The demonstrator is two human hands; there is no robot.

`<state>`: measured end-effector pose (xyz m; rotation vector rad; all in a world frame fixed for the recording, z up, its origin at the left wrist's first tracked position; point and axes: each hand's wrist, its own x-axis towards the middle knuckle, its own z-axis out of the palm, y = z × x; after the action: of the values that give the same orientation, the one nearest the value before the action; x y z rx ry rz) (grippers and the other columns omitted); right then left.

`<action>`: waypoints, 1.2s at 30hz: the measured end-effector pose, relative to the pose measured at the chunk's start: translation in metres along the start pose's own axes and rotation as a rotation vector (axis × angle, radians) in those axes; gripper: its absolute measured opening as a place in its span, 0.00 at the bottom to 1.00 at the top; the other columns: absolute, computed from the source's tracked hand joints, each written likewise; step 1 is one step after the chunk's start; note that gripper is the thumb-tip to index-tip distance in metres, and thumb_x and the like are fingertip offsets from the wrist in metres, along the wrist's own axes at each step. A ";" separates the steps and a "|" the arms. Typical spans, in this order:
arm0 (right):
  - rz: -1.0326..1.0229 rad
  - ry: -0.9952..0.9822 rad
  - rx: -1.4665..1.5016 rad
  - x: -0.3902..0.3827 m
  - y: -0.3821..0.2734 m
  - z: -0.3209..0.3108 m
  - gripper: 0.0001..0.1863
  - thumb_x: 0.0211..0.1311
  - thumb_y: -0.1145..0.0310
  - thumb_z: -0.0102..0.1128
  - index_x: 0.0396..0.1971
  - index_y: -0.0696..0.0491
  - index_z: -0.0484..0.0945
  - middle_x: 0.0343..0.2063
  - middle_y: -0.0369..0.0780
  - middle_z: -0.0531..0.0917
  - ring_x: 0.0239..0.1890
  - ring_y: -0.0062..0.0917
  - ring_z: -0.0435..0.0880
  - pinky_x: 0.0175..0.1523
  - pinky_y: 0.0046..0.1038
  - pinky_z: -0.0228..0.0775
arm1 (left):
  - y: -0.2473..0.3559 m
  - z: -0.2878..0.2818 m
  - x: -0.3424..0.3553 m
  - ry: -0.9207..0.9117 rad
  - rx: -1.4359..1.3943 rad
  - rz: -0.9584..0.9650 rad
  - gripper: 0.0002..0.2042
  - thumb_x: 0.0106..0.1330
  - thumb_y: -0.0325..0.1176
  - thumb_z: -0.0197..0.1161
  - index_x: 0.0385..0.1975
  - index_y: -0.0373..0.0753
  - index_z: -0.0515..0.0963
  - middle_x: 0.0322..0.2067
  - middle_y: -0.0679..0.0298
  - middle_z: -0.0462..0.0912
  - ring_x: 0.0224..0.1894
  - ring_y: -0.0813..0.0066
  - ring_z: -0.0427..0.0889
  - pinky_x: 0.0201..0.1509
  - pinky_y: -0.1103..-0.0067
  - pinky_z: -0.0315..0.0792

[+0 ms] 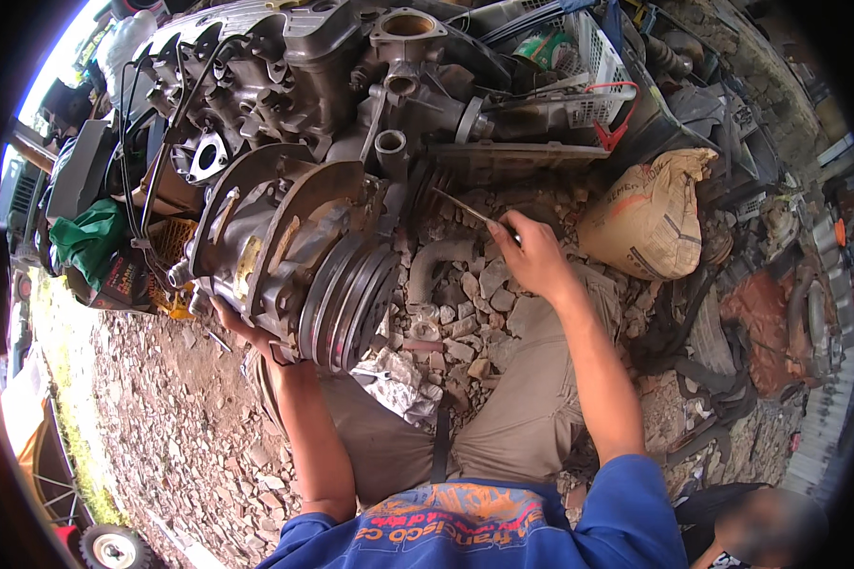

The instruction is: The person sits on the ground and uses a wrench to loosen and remove bolts from a metal engine component, likely an alternator or pulley assembly. After detaching the part, they place it on the ground and use a metal file to scrape and clean its surface.

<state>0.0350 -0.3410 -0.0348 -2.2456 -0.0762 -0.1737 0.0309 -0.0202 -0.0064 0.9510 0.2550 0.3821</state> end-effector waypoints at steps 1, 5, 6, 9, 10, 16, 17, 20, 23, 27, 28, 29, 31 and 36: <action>0.090 -0.118 -0.077 0.002 0.008 0.001 0.18 0.67 0.59 0.55 0.35 0.62 0.75 0.25 0.51 0.77 0.27 0.40 0.76 0.35 0.33 0.67 | 0.000 -0.001 -0.005 0.008 0.056 0.045 0.46 0.57 0.76 0.44 0.66 0.45 0.58 0.60 0.61 0.68 0.56 0.62 0.72 0.56 0.64 0.73; -0.023 -0.604 -0.173 0.011 0.059 0.043 0.19 0.63 0.56 0.58 0.38 0.61 0.79 0.31 0.51 0.82 0.36 0.43 0.82 0.41 0.37 0.70 | 0.005 -0.005 -0.005 0.000 -0.094 -0.159 0.46 0.56 0.76 0.44 0.67 0.45 0.57 0.58 0.61 0.68 0.54 0.64 0.73 0.55 0.65 0.72; -0.070 -0.736 -0.167 0.011 0.072 0.062 0.20 0.62 0.56 0.59 0.39 0.60 0.80 0.32 0.51 0.83 0.38 0.43 0.82 0.42 0.38 0.71 | 0.008 0.000 -0.006 0.029 -0.105 -0.180 0.45 0.58 0.75 0.43 0.67 0.45 0.57 0.59 0.62 0.68 0.54 0.63 0.73 0.57 0.65 0.71; -0.005 -0.994 -0.223 -0.011 0.116 0.130 0.21 0.60 0.52 0.61 0.40 0.56 0.82 0.36 0.48 0.84 0.39 0.39 0.83 0.45 0.38 0.72 | 0.004 -0.001 -0.002 0.030 -0.122 -0.132 0.44 0.59 0.74 0.43 0.67 0.45 0.57 0.60 0.61 0.67 0.56 0.63 0.72 0.58 0.65 0.70; 0.064 -1.023 -0.242 -0.024 0.131 0.149 0.21 0.60 0.51 0.61 0.41 0.55 0.82 0.38 0.47 0.84 0.41 0.38 0.82 0.46 0.38 0.72 | 0.002 -0.002 0.001 0.007 -0.088 -0.104 0.43 0.60 0.73 0.43 0.67 0.45 0.56 0.61 0.61 0.66 0.58 0.63 0.70 0.59 0.65 0.70; 0.202 -1.227 -0.312 -0.067 0.171 0.208 0.25 0.60 0.44 0.60 0.46 0.49 0.82 0.46 0.42 0.82 0.47 0.35 0.81 0.50 0.37 0.71 | 0.008 0.005 0.001 0.078 -0.010 -0.017 0.41 0.61 0.70 0.43 0.68 0.46 0.55 0.62 0.60 0.63 0.60 0.61 0.67 0.61 0.64 0.69; 0.231 -1.258 -0.315 -0.071 0.171 0.214 0.26 0.59 0.43 0.60 0.46 0.49 0.82 0.47 0.41 0.82 0.47 0.36 0.81 0.51 0.36 0.71 | 0.008 0.003 0.000 0.030 0.006 -0.028 0.41 0.62 0.70 0.43 0.67 0.46 0.55 0.62 0.59 0.62 0.60 0.61 0.67 0.60 0.64 0.70; 0.225 -1.191 -0.409 -0.089 0.165 0.229 0.41 0.56 0.39 0.62 0.56 0.60 0.70 0.52 0.49 0.78 0.52 0.40 0.78 0.55 0.37 0.70 | 0.003 -0.008 0.006 0.019 -0.047 0.014 0.35 0.66 0.63 0.42 0.67 0.45 0.57 0.60 0.54 0.67 0.54 0.56 0.76 0.52 0.58 0.78; 0.206 -1.138 -0.414 -0.091 0.164 0.233 0.47 0.53 0.40 0.64 0.58 0.67 0.62 0.52 0.55 0.76 0.54 0.44 0.76 0.58 0.37 0.68 | -0.005 -0.020 0.011 -0.020 0.063 0.158 0.35 0.66 0.64 0.43 0.68 0.48 0.56 0.61 0.55 0.66 0.55 0.56 0.74 0.53 0.56 0.76; 0.139 -0.987 -0.340 -0.086 0.168 0.224 0.40 0.55 0.44 0.64 0.52 0.66 0.69 0.52 0.56 0.75 0.54 0.45 0.76 0.57 0.38 0.69 | -0.008 -0.015 0.002 -0.109 -0.168 -0.031 0.39 0.63 0.67 0.46 0.68 0.49 0.55 0.62 0.56 0.65 0.56 0.55 0.73 0.57 0.55 0.73; 0.118 -0.942 -0.311 -0.079 0.159 0.217 0.38 0.55 0.45 0.64 0.50 0.66 0.70 0.52 0.56 0.75 0.53 0.45 0.77 0.57 0.38 0.69 | -0.004 -0.010 0.002 -0.081 -0.122 -0.076 0.41 0.61 0.71 0.43 0.68 0.47 0.55 0.61 0.58 0.65 0.56 0.58 0.71 0.57 0.59 0.72; 0.164 -0.802 -0.151 -0.063 0.148 0.212 0.34 0.57 0.45 0.63 0.47 0.64 0.74 0.49 0.56 0.77 0.52 0.46 0.77 0.55 0.38 0.69 | 0.001 -0.004 0.001 -0.059 -0.077 -0.121 0.44 0.60 0.75 0.39 0.67 0.46 0.55 0.61 0.60 0.65 0.57 0.62 0.69 0.58 0.63 0.71; 0.330 -0.405 0.207 -0.028 0.121 0.195 0.32 0.62 0.46 0.59 0.47 0.64 0.74 0.43 0.51 0.81 0.49 0.37 0.79 0.52 0.35 0.70 | -0.012 -0.017 0.006 -0.027 -0.071 -0.064 0.45 0.59 0.75 0.39 0.68 0.45 0.54 0.61 0.60 0.65 0.58 0.60 0.69 0.59 0.62 0.70; 0.313 0.173 0.986 0.036 -0.048 0.098 0.31 0.69 0.45 0.49 0.49 0.63 0.75 0.40 0.38 0.82 0.44 0.19 0.76 0.54 0.23 0.65 | 0.000 -0.018 -0.001 -0.080 -0.086 -0.147 0.48 0.57 0.77 0.42 0.68 0.44 0.55 0.62 0.60 0.65 0.60 0.60 0.69 0.63 0.64 0.68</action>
<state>0.0745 -0.2350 -0.0535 -1.2308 0.2371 -0.1201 0.0235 -0.0075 -0.0163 0.8550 0.2317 0.2179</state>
